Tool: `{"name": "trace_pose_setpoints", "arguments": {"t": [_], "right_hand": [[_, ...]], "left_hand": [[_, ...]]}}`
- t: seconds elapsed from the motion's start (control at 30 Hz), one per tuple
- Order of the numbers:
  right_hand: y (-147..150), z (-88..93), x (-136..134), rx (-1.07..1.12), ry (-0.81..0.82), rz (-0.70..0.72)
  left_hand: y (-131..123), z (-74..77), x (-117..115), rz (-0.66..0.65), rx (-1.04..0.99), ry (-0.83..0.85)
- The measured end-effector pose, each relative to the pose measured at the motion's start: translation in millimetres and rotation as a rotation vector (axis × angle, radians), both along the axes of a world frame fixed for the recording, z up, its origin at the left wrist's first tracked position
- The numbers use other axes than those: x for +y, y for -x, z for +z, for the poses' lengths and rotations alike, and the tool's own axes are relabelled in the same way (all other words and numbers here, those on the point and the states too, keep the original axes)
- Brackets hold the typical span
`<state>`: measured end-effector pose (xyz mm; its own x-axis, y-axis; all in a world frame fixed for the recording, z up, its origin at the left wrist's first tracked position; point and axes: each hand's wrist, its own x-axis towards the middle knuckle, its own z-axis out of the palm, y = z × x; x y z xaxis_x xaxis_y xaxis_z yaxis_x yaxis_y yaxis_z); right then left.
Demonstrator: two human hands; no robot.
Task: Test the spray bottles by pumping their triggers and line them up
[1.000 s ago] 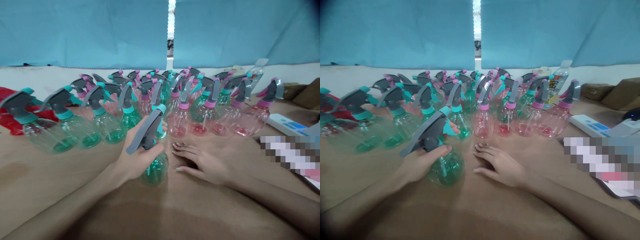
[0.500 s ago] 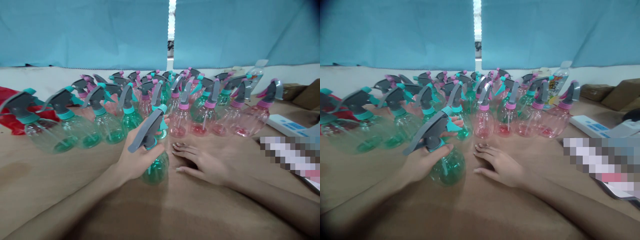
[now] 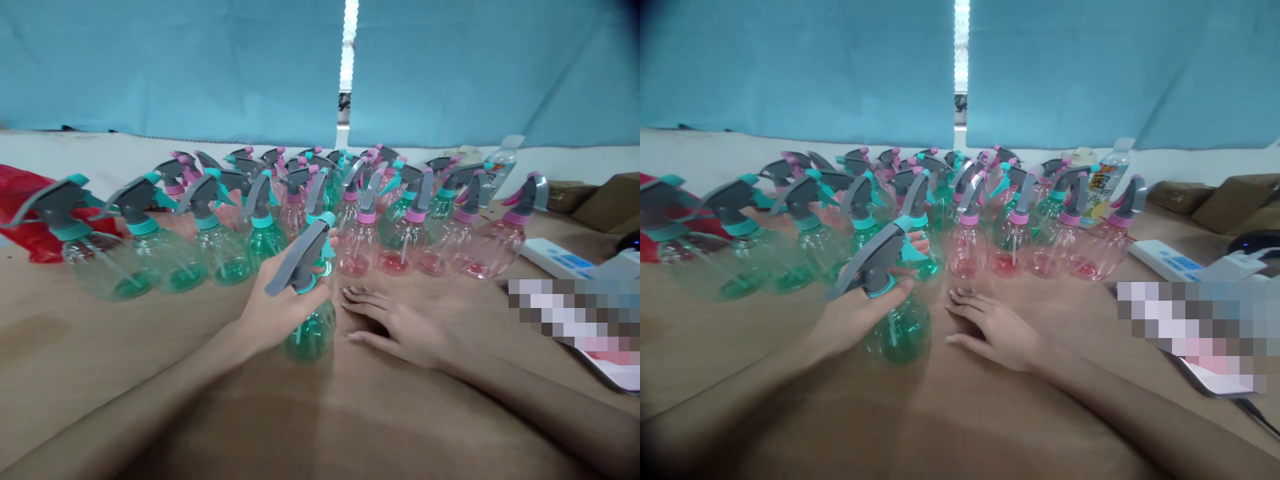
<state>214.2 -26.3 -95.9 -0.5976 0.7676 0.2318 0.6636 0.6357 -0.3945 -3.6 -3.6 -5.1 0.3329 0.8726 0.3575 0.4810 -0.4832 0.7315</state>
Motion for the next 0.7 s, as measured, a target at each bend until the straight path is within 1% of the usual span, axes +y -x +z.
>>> {"name": "trace_pose_setpoints", "arguments": {"t": [0.2,0.3,0.37,0.43,0.53,0.6,0.7], "right_hand": [[5,3.5,-1,-0.063,-0.037,-0.021],[13,10.9,-2,-0.083,-0.052,-0.059],[21,18.4,-2,-0.081,-0.052,-0.085],[32,27.7,-2,-0.073,-0.053,-0.097],[54,42.8,0,-0.038,-0.078,-0.093],[74,52.1,2,0.014,-0.068,-0.091],[110,63.5,8,0.099,-0.020,-0.049]], "left_hand": [[6,-3.6,-4,-0.004,0.003,-0.001],[14,-1.8,-12,-0.035,-0.040,0.064],[23,0.4,-18,-0.031,-0.038,0.096],[36,2.1,-25,0.006,-0.026,0.104],[63,2.7,-35,0.074,-0.052,0.107],[85,2.0,-41,0.133,-0.065,0.099],[121,0.4,-48,0.227,-0.063,0.077]]}}
